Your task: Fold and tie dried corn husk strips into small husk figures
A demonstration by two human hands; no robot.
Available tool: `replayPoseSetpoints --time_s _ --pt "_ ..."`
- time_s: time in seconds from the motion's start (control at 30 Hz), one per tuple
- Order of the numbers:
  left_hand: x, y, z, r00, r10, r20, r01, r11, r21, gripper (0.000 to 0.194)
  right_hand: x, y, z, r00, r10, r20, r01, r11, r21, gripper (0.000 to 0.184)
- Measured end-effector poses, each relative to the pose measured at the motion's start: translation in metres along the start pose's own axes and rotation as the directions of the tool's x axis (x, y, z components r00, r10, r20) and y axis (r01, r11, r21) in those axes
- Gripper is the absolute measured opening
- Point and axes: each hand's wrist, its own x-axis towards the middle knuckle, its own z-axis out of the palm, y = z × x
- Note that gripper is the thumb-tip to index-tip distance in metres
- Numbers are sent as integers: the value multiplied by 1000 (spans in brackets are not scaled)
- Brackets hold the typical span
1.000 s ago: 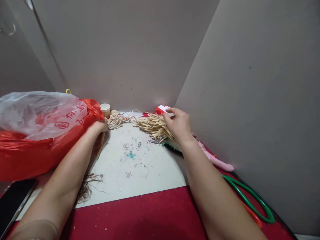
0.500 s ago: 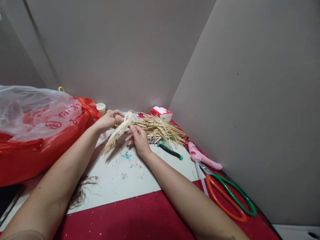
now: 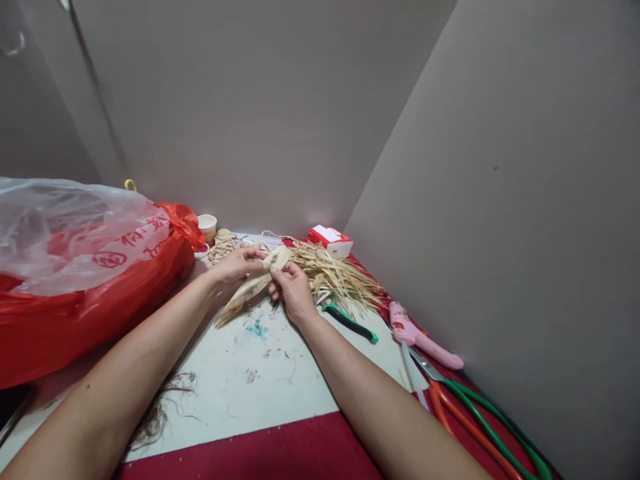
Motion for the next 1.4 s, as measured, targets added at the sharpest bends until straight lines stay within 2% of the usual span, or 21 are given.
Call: replayPoseSetpoints --time_s 0.1,0.23,0.37,0.47,0.53,0.6,0.7,0.77,0.93,1.1,1.27,1.4 --pt "0 -1 3 1000 12 6 -11 999 -39 28 1 0 1 999 -21 -29 21 1000 1 27" --pt "-1 -4 10 997 -2 -74 -6 994 -113 27 3 -1 2 996 -54 -72 54 999 3 25" --pt "0 -7 15 990 56 -132 -70 992 -105 22 4 -1 -1 993 -99 -58 98 995 -14 27" --pt "0 -7 15 998 9 -66 -15 995 -98 24 4 1 -3 987 -154 -41 150 985 -82 30" --pt "-1 -5 13 1000 -28 4 28 996 -89 33 4 2 -3 978 -206 -34 200 970 -136 28" --pt "-2 -4 12 999 -16 34 17 999 -48 40 4 4 -3 971 -239 -34 227 953 -201 25" --pt "-2 -6 10 999 15 49 -15 1000 10 35 4 6 -3 957 -288 -46 264 922 -282 24" --pt "0 -8 9 999 17 41 -16 1000 -17 30 3 5 -2 943 -327 -55 305 919 -249 30" --pt "2 -7 10 1000 -18 -22 15 990 -140 20 2 3 -1 969 -245 -46 241 968 -77 51" --pt "2 -3 12 995 -60 -77 42 975 -217 13 5 7 -6 970 -233 -70 228 971 -71 45" --pt "4 -5 10 993 -71 -93 39 951 -308 11 4 8 -6 967 -235 -96 230 971 -65 51" --pt "7 -6 9 990 -82 -113 35 929 -368 6 2 6 -4 969 -227 -97 218 971 -99 39"
